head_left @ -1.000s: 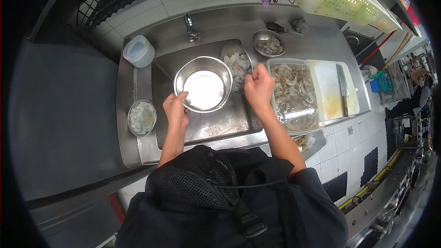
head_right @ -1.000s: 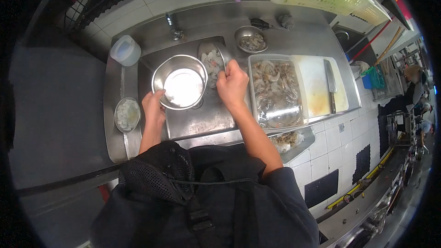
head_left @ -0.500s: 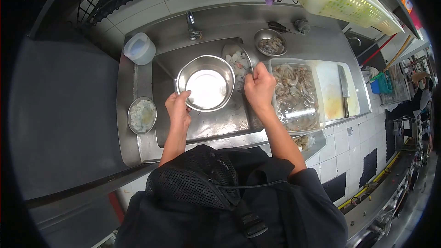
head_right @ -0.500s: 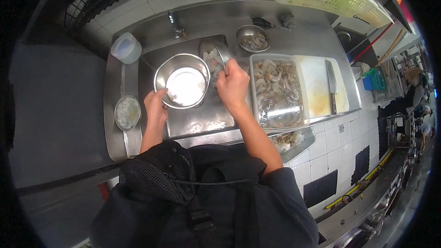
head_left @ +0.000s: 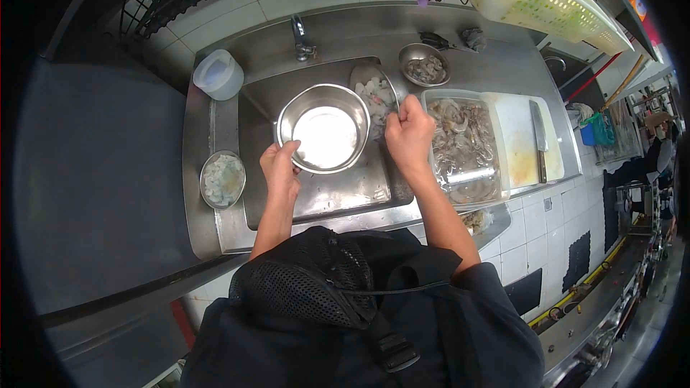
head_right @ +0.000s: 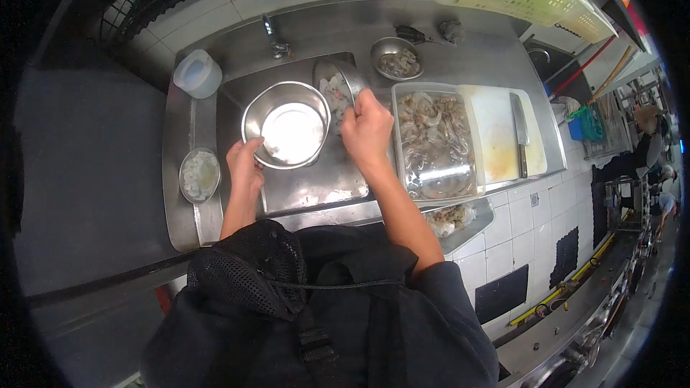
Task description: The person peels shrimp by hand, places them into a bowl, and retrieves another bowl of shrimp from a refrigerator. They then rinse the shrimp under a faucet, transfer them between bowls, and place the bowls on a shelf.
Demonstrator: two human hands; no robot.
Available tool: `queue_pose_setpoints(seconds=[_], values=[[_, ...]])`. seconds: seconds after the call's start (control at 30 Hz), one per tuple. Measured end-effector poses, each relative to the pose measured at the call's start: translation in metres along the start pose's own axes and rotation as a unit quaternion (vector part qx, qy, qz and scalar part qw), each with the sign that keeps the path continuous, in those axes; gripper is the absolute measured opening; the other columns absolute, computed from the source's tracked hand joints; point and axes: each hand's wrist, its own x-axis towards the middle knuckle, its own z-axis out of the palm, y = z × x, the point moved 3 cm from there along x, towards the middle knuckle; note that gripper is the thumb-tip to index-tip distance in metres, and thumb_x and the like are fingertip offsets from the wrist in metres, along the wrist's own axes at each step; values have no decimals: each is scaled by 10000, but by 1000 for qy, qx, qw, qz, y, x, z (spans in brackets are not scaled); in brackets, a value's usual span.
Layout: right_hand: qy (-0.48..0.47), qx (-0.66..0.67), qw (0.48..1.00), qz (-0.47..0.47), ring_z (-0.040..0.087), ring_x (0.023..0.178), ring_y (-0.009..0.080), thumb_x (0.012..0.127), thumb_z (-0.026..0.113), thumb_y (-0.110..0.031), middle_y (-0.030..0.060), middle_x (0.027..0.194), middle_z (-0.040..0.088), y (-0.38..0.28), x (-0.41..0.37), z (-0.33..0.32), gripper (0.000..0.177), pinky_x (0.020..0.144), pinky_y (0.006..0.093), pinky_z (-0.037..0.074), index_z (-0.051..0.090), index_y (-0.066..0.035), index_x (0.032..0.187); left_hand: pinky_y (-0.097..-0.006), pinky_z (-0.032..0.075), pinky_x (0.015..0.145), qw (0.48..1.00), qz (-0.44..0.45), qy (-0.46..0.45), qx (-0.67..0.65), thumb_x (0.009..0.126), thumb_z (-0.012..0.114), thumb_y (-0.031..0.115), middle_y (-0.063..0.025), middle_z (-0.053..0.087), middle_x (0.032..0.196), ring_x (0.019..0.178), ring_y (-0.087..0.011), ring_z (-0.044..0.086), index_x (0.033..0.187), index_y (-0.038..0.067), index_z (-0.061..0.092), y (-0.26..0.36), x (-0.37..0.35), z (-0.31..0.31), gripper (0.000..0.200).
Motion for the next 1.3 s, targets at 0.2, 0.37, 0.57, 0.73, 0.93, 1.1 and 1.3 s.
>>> queue_pose_setpoints(seconds=[0.2,0.37,0.57,0.73,0.93,1.1,1.3], values=[[-4,0,1000,3,531,567,428,754,593,22,190,614,511,0,0,1,184,541,473,425,422,-35,720,-234,326,418,1000,1,1,2,792,722,68,-11,605,673,495,-76,502,801,50,646,1,-1,0,79],[-8,-9,1000,2,530,555,420,753,591,22,189,607,516,-2,0,0,182,537,469,425,422,-34,717,-229,325,417,1000,-2,-1,-3,797,717,62,-21,627,688,495,-78,509,832,41,664,-1,-1,-1,68],[-4,1,1000,-2,526,547,415,750,595,25,189,601,512,0,1,2,186,532,464,423,423,-31,708,-231,324,424,1000,-7,0,-3,796,716,59,-13,616,684,496,-72,498,820,49,650,3,-5,4,71],[-15,0,1000,10,523,548,415,751,596,29,189,604,516,1,1,2,186,530,456,421,425,-30,707,-229,323,432,1000,-10,3,-5,789,721,62,-7,615,682,494,-64,489,814,56,645,-7,4,-3,80],[-15,0,1000,13,526,562,425,756,600,25,194,607,516,2,0,4,187,537,456,425,427,-28,708,-229,319,428,1000,-10,3,-4,786,724,66,-4,615,677,488,-64,491,810,61,644,-4,2,2,84],[-9,0,1000,23,510,543,407,753,611,16,196,604,499,11,0,4,198,533,449,418,423,-27,709,-231,314,419,1000,-8,5,2,786,724,66,-3,615,672,480,-64,491,816,62,648,-3,3,3,81],[81,163,970,160,367,465,110,752,588,69,11,589,438,133,-16,17,250,446,298,319,413,-97,685,-235,314,414,999,-22,21,-19,783,733,67,-3,584,645,462,-79,476,780,68,617,-10,18,-6,115]])
